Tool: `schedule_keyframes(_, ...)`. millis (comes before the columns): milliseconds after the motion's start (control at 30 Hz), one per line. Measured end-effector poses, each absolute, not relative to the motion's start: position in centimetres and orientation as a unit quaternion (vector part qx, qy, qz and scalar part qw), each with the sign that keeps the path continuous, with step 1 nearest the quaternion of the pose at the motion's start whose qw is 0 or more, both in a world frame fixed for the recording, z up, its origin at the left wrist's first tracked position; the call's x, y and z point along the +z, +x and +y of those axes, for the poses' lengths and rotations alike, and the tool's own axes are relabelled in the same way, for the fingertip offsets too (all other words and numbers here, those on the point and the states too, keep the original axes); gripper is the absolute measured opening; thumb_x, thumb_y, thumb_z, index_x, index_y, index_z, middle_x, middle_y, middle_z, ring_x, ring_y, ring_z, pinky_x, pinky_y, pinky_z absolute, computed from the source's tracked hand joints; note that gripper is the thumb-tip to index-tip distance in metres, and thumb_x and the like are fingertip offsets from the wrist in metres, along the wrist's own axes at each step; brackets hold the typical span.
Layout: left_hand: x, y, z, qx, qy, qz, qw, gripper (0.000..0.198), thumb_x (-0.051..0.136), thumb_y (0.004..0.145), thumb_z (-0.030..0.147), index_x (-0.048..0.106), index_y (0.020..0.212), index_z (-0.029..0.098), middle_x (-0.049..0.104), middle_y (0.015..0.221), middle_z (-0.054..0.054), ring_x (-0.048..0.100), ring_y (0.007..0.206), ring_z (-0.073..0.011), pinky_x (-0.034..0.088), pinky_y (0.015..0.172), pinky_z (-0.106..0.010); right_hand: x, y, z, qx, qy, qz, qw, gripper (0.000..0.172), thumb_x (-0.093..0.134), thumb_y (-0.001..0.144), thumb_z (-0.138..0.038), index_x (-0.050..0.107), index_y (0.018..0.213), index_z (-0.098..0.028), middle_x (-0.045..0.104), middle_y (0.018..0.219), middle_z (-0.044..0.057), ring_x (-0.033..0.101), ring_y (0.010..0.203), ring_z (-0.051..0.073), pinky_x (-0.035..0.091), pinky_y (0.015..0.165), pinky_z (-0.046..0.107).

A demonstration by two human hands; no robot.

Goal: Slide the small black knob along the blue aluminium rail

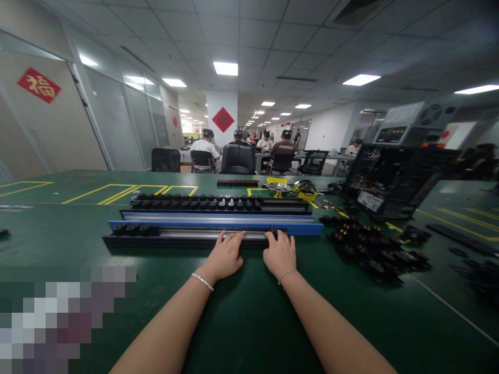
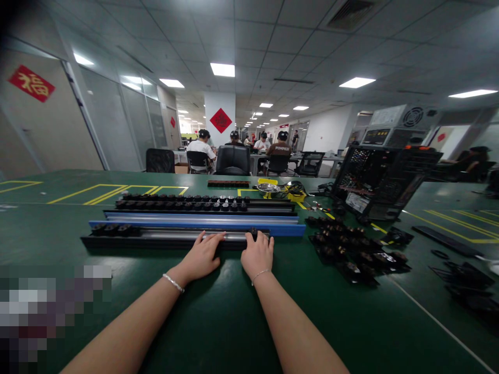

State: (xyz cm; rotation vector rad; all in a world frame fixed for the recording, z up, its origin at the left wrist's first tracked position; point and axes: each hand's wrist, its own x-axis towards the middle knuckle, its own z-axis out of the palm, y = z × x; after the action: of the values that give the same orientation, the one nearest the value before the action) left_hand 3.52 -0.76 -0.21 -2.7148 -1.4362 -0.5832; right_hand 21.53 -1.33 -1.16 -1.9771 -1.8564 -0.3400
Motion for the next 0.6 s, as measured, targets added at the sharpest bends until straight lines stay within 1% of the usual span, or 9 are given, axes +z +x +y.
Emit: schedule_keyframes(600, 0.04, 3.47, -0.78, -0.19, -0.863, -0.469, 0.002, 0.057, 0.045, 0.07, 0.019, 0.038, 0.127, 0.02, 0.048, 0.133, -0.007, 0.038, 0.125, -0.0193, 0.007, 0.111, -0.045, -1.13, 22.19, -1.08, -0.124, -0.728, -0.639, 0.214, 0.042, 0.046, 0.074, -0.019, 0.054, 0.115, -0.024, 0.049, 0.122, 0.012, 0.042, 0.114, 0.026, 0.019, 0.102, 0.044)
